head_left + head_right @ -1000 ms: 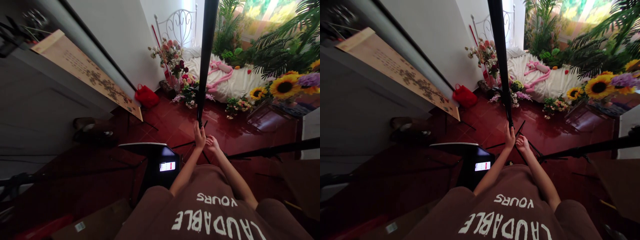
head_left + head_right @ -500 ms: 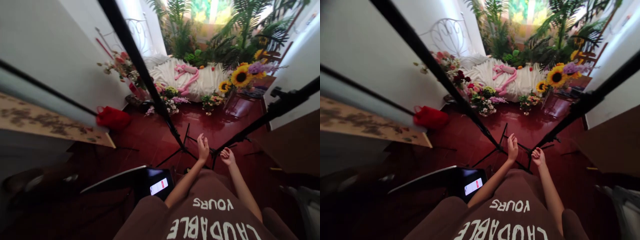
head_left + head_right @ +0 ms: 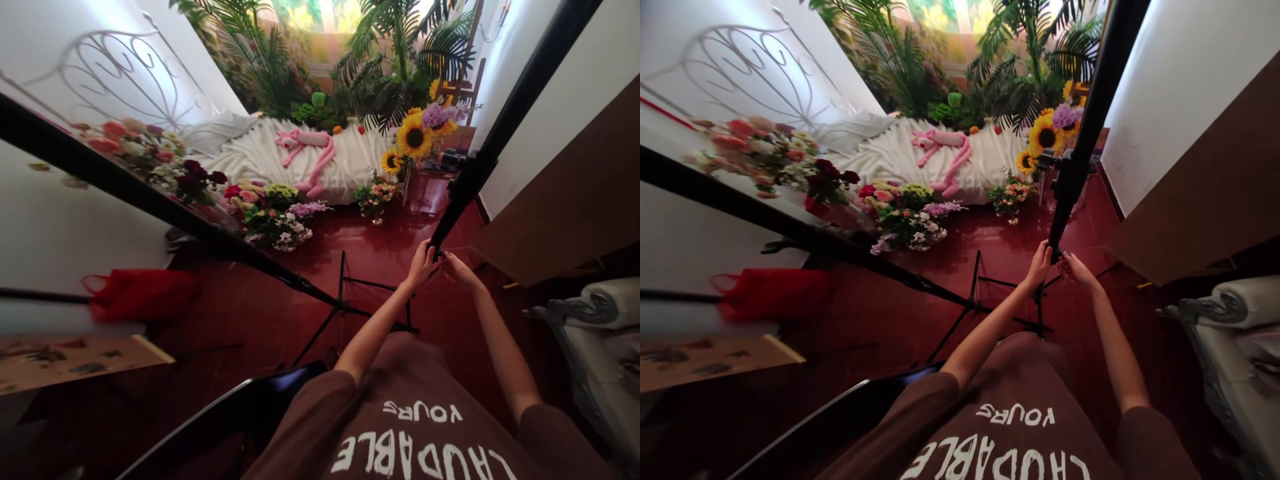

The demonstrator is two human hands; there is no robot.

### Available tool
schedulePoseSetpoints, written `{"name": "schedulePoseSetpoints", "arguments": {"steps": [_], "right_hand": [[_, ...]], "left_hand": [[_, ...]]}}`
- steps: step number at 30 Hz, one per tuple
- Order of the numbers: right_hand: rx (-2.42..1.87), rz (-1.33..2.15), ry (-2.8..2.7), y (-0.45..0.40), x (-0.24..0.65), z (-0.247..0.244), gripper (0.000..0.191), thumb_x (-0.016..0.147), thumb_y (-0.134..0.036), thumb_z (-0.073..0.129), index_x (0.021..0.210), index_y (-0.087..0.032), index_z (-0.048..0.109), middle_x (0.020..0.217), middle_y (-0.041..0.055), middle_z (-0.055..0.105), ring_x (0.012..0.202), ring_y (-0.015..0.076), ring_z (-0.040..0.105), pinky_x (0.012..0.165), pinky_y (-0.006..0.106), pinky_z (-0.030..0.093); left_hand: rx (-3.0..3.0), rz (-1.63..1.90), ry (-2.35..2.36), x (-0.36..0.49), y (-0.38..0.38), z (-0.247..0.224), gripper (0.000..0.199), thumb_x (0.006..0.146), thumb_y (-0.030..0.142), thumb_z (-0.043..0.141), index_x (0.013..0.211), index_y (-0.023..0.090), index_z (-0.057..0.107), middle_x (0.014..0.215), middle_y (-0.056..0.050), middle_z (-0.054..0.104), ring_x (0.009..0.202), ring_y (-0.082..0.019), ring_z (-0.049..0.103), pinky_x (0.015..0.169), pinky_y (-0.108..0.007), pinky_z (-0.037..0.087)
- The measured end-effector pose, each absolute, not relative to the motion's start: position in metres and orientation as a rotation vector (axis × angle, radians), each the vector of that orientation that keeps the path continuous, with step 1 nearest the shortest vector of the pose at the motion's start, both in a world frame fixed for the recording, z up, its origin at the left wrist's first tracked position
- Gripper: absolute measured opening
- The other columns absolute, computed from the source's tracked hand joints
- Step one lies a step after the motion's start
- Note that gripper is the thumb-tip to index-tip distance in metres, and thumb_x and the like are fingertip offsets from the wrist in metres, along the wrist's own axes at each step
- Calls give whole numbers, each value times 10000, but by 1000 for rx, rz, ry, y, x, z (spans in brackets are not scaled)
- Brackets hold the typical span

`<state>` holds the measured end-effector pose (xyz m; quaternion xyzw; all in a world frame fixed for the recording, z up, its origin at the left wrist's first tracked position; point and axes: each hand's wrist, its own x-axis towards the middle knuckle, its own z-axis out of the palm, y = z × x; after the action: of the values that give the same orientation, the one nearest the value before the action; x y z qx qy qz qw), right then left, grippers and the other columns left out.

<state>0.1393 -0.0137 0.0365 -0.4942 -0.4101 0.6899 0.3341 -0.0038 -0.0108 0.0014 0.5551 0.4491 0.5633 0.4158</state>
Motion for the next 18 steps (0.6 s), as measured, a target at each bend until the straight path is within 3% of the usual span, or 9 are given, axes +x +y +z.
{"name": "schedulePoseSetpoints", "arguments": {"steps": [5, 10, 14, 18], "right_hand": [[-1057, 2034, -1220, 5, 150, 24, 457, 778, -623, 574, 660, -209, 420, 546, -62, 338, 449, 60, 270, 368, 195, 169], [-1110, 1888, -1643, 26, 173, 35, 380, 791, -569, 612, 828, -199, 531, 661, -29, 480, 531, 79, 385, 437, 205, 290], [-1232, 1523, -2132, 34, 181, 55, 410, 783, -567, 624, 917, -181, 587, 700, -19, 547, 580, 97, 452, 528, 228, 350], [-1259, 832, -2385, 27, 175, 59, 336, 820, -532, 614, 866, -200, 599, 720, -1, 567, 621, 126, 492, 566, 247, 363]], "left_hand": [[1388, 1445, 1138, 2, -7, -8, 468, 935, 547, 355, 1146, 169, 533, 976, -81, 652, 870, -150, 607, 809, -275, 470], [1367, 1475, 1126, 3, -6, -8, 453, 926, 553, 369, 1111, 174, 536, 916, -66, 636, 788, -131, 580, 734, -250, 455], [1357, 1506, 1144, 6, -5, -9, 455, 922, 561, 369, 1105, 178, 535, 896, -64, 629, 767, -130, 566, 715, -248, 451], [1369, 1508, 1154, 7, -6, -9, 473, 919, 578, 357, 1096, 177, 535, 896, -65, 622, 764, -130, 560, 711, -248, 447]]}}
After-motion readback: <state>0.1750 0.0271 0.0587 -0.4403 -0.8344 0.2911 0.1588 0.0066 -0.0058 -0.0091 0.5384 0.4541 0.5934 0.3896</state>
